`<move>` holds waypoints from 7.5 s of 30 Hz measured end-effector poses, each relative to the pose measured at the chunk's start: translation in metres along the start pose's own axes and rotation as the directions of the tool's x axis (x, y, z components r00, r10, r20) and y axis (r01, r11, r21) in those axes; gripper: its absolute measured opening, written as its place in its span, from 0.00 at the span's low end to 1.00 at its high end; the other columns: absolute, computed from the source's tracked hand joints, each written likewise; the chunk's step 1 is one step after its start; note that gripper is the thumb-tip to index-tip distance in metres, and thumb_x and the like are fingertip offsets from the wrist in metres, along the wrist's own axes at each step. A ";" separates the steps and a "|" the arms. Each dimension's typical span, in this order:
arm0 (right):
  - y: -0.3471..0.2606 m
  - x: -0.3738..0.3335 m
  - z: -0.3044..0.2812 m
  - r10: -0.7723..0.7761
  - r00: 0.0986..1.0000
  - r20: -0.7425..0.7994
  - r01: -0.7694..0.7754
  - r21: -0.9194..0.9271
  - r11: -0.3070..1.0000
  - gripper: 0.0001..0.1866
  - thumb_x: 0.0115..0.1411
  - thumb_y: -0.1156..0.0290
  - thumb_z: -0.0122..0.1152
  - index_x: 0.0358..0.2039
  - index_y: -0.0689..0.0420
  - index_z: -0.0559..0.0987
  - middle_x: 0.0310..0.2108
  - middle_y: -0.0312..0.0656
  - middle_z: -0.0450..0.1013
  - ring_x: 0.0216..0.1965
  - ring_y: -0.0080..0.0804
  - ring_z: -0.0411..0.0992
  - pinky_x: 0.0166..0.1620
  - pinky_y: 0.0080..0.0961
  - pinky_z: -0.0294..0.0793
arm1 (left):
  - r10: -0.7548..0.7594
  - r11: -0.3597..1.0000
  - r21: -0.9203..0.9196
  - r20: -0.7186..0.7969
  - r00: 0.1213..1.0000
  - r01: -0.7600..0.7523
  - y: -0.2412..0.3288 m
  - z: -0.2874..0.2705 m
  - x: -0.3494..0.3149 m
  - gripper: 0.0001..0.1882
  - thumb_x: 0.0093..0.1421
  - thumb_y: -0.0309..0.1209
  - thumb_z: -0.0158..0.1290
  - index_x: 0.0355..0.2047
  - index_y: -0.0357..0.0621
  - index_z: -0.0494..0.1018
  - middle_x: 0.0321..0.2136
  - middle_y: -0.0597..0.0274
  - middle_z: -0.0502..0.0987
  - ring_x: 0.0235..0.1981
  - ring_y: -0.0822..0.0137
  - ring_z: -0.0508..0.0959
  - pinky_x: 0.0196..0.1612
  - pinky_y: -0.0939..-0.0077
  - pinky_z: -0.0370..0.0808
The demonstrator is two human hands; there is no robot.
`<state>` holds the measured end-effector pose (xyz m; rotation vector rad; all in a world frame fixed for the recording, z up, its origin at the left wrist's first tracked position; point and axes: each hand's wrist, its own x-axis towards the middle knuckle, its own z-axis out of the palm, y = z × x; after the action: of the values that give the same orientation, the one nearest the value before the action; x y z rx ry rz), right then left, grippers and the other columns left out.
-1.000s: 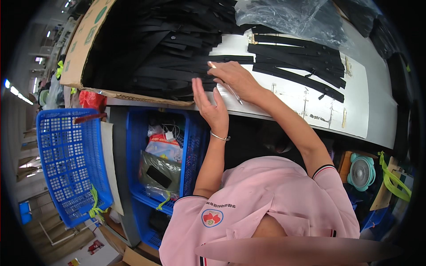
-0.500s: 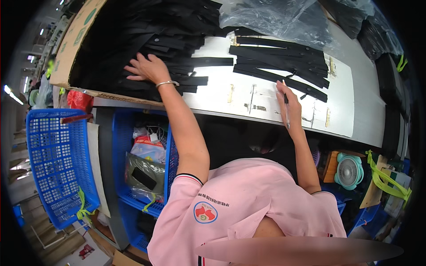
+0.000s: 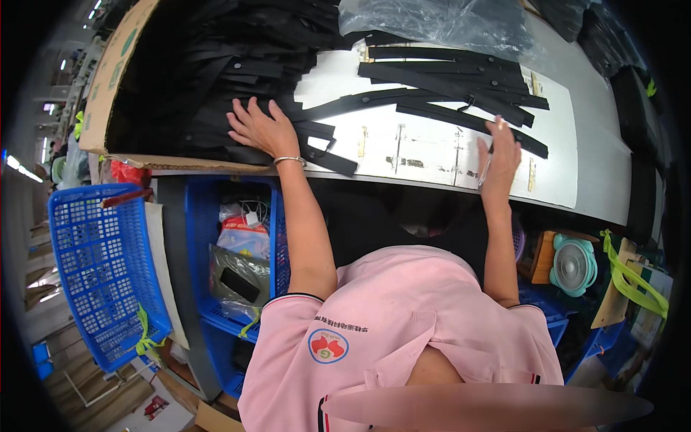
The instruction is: The recorder is using a pen to mark specific points on black straps/strips positioned on a marked template on a workbench.
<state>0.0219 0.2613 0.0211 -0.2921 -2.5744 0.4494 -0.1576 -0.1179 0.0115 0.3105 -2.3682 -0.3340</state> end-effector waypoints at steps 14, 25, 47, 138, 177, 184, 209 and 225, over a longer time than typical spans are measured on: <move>0.065 0.034 0.021 0.082 0.981 -0.175 -0.160 -0.502 0.850 0.20 0.67 0.56 0.61 0.52 0.55 0.78 0.53 0.45 0.76 0.60 0.43 0.70 0.58 0.45 0.62 | 0.271 0.807 -0.556 0.051 0.961 -0.199 0.063 -0.026 -0.058 0.18 0.63 0.29 0.59 0.53 0.42 0.77 0.60 0.52 0.73 0.69 0.48 0.64 0.73 0.44 0.50; -0.097 -0.021 0.014 -0.452 0.892 0.030 0.397 0.431 0.810 0.24 0.50 0.76 0.74 0.49 0.55 0.80 0.54 0.39 0.78 0.51 0.40 0.76 0.52 0.35 0.74 | 0.184 0.692 -0.720 0.114 0.976 -0.046 0.073 -0.065 -0.061 0.11 0.65 0.21 0.53 0.45 0.39 0.80 0.50 0.54 0.82 0.58 0.53 0.77 0.66 0.56 0.67; 0.035 -0.037 -0.019 0.215 0.942 -0.256 -0.227 -0.018 0.974 0.11 0.53 0.76 0.64 0.38 0.52 0.81 0.32 0.40 0.80 0.34 0.37 0.77 0.46 0.32 0.64 | 0.726 0.607 -0.689 0.279 0.628 -0.396 0.111 -0.074 -0.141 0.15 0.60 0.31 0.63 0.48 0.51 0.83 0.56 0.62 0.78 0.66 0.51 0.67 0.71 0.44 0.52; 0.000 -0.061 -0.029 -0.564 0.816 -0.131 0.516 -0.275 0.811 0.14 0.63 0.75 0.66 0.49 0.51 0.82 0.42 0.35 0.82 0.46 0.33 0.80 0.61 0.43 0.68 | -0.713 0.372 0.450 -0.421 0.561 0.812 -0.484 -0.423 -0.288 0.24 0.60 0.36 0.57 0.54 0.34 0.76 0.51 0.41 0.79 0.53 0.41 0.78 0.57 0.52 0.75; 0.026 -0.071 -0.044 -0.103 0.979 -0.176 0.104 -0.002 0.995 0.19 0.53 0.85 0.63 0.45 0.56 0.80 0.47 0.41 0.81 0.50 0.38 0.77 0.63 0.42 0.64 | 0.720 0.571 -0.677 0.139 0.680 -0.465 0.139 -0.053 -0.100 0.10 0.60 0.25 0.60 0.43 0.42 0.81 0.42 0.59 0.82 0.45 0.56 0.79 0.54 0.60 0.70; 0.011 -0.074 -0.048 -0.072 0.977 -0.201 0.067 -0.031 0.997 0.20 0.56 0.79 0.66 0.50 0.55 0.78 0.53 0.43 0.79 0.56 0.38 0.75 0.65 0.44 0.60 | 0.815 0.535 -0.728 0.309 0.490 -0.430 0.190 -0.070 -0.171 0.19 0.66 0.31 0.56 0.57 0.43 0.76 0.61 0.57 0.73 0.65 0.51 0.67 0.69 0.51 0.58; 0.082 -0.088 -0.039 -0.043 0.994 -0.103 0.025 -0.179 0.984 0.21 0.60 0.70 0.69 0.54 0.54 0.77 0.61 0.37 0.75 0.66 0.39 0.66 0.71 0.53 0.48 | 0.571 0.816 -0.464 0.554 0.606 -0.345 0.092 -0.095 -0.159 0.35 0.68 0.42 0.55 0.71 0.45 0.59 0.71 0.55 0.60 0.74 0.53 0.55 0.70 0.32 0.27; -0.026 -0.026 -0.039 0.148 0.982 0.114 -0.185 0.479 0.858 0.12 0.68 0.72 0.58 0.51 0.54 0.81 0.44 0.39 0.82 0.48 0.34 0.77 0.62 0.36 0.68 | 0.577 0.797 -0.507 0.478 0.662 -0.327 0.086 -0.084 -0.159 0.34 0.65 0.40 0.58 0.70 0.55 0.63 0.72 0.58 0.59 0.74 0.57 0.56 0.71 0.35 0.32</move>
<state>0.0606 0.2399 0.0513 -0.3193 -2.4054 1.1701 0.0028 -0.0003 0.0001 -0.7071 -2.8108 -0.7203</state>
